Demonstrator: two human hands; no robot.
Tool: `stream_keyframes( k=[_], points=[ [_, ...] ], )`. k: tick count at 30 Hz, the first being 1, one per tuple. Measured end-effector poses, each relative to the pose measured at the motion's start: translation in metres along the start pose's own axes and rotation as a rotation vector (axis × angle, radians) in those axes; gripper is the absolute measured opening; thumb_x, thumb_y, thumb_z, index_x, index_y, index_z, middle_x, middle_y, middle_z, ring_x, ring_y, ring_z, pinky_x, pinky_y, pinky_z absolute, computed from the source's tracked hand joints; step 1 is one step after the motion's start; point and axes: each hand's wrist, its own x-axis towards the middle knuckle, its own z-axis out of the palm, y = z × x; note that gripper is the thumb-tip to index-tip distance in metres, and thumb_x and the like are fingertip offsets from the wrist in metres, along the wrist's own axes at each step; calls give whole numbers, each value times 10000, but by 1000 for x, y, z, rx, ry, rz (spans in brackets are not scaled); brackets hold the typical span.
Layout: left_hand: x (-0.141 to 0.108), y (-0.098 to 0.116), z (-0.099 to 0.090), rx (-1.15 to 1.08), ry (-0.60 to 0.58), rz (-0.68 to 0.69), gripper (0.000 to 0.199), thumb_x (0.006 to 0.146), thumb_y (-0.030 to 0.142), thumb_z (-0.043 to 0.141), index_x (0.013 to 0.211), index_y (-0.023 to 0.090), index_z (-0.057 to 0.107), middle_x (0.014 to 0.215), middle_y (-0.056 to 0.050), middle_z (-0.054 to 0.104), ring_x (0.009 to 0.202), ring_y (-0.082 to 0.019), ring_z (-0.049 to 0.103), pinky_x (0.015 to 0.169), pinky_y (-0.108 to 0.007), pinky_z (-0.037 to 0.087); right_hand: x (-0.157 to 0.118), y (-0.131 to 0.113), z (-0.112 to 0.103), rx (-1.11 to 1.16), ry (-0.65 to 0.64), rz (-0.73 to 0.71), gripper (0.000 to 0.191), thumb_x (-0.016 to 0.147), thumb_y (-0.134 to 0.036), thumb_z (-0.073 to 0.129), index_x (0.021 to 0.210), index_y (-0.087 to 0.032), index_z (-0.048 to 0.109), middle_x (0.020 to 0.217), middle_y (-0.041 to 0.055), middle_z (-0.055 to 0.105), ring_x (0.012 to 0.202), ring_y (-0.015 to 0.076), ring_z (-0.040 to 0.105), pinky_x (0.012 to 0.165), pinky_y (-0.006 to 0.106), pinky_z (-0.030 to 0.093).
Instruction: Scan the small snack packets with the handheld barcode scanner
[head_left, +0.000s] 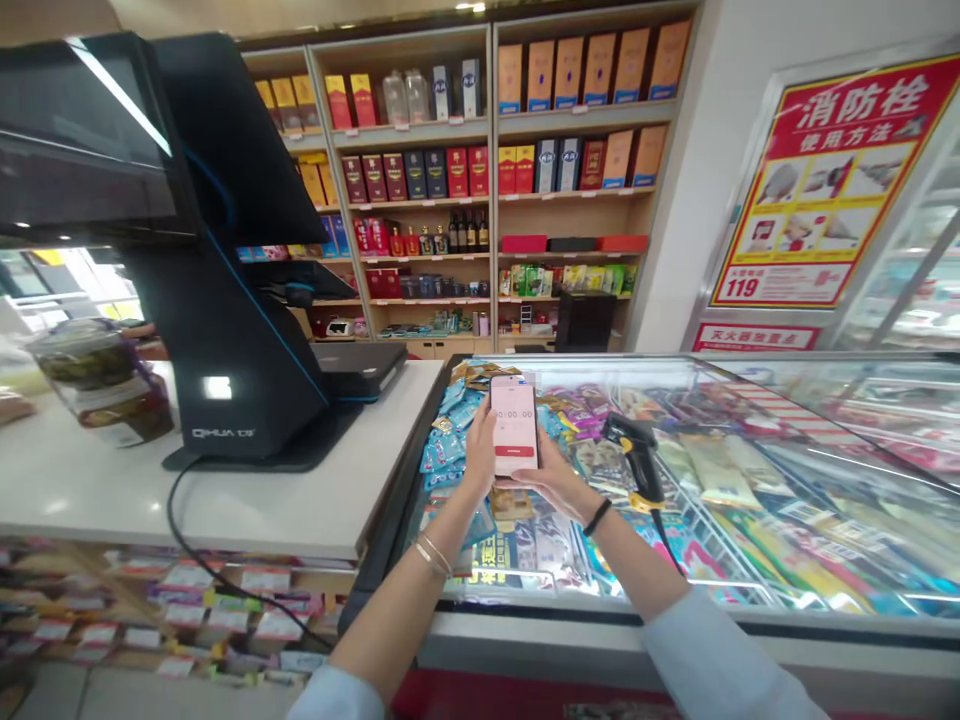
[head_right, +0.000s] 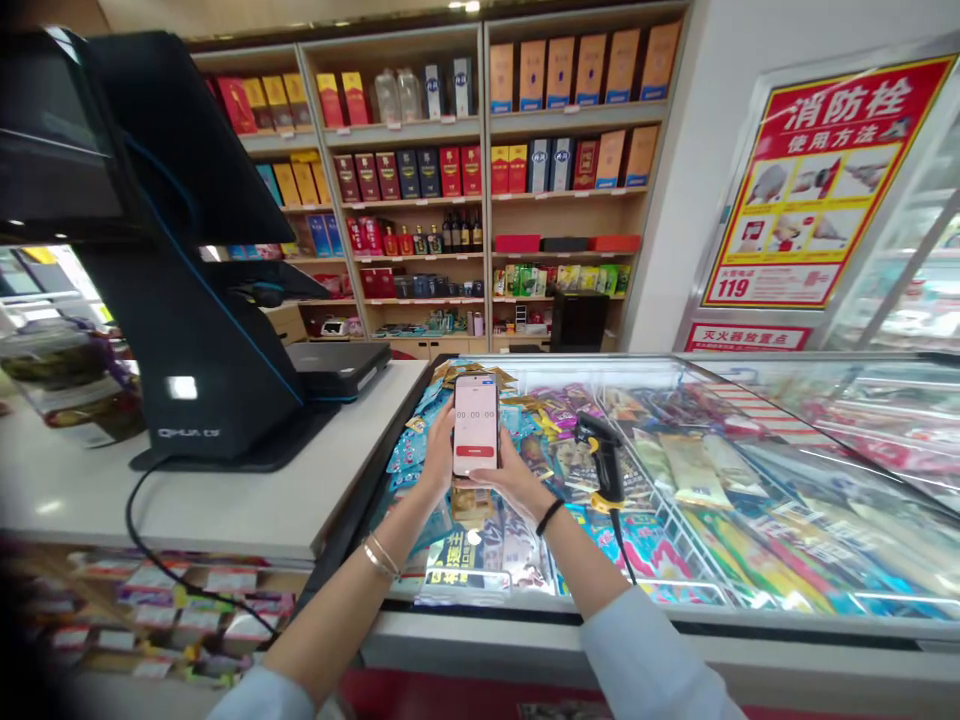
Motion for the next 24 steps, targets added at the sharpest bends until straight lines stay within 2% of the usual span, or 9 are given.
stream_keyframes(
  k=[3,5,10,12,18,24],
  points=[
    [-2,-3,-3,-91,-11,21,527,811,550,615,1199,198,676,1335,-87,641,1304,-284,533,1136,-414,369,-2,2,5,64,-11,-15,1064,616,-128,856,1471,-423,295,1364,53,611,1114,285,673,901,562,577],
    [-2,-5,-4,-188,-22,-22,512,801,546,625,1182,207,678,1280,-74,675,1265,-266,566,1102,-396,407,-3,5,6,87,-14,-12,1070,614,-115,850,1473,-429,295,1384,49,599,1122,285,669,901,566,578],
    [-6,-9,-3,-334,71,-295,442,762,520,660,1025,166,688,969,-43,754,993,-239,692,912,-355,520,-7,8,6,100,-9,34,1054,627,-101,829,1478,-414,291,1340,50,637,1055,268,698,873,559,597],
    [-8,-8,-2,-346,94,-341,434,744,507,674,995,153,681,920,-39,753,930,-233,704,861,-344,533,-8,7,6,97,4,39,1043,627,-91,813,1477,-406,296,1312,46,656,1022,263,710,857,553,607],
    [-13,-1,-3,-322,-8,-275,488,682,413,656,1098,160,663,1009,-59,755,1009,-270,692,872,-375,535,-11,6,9,128,11,15,892,651,-82,659,1441,-379,369,1264,42,688,1036,289,705,790,552,626],
    [-17,4,-4,-305,-34,-271,602,651,369,593,1217,167,629,1103,-75,742,1034,-292,686,880,-413,534,-9,6,10,137,12,-11,930,565,-66,555,1429,-369,392,1244,22,698,1040,290,698,781,552,624]
  ],
)
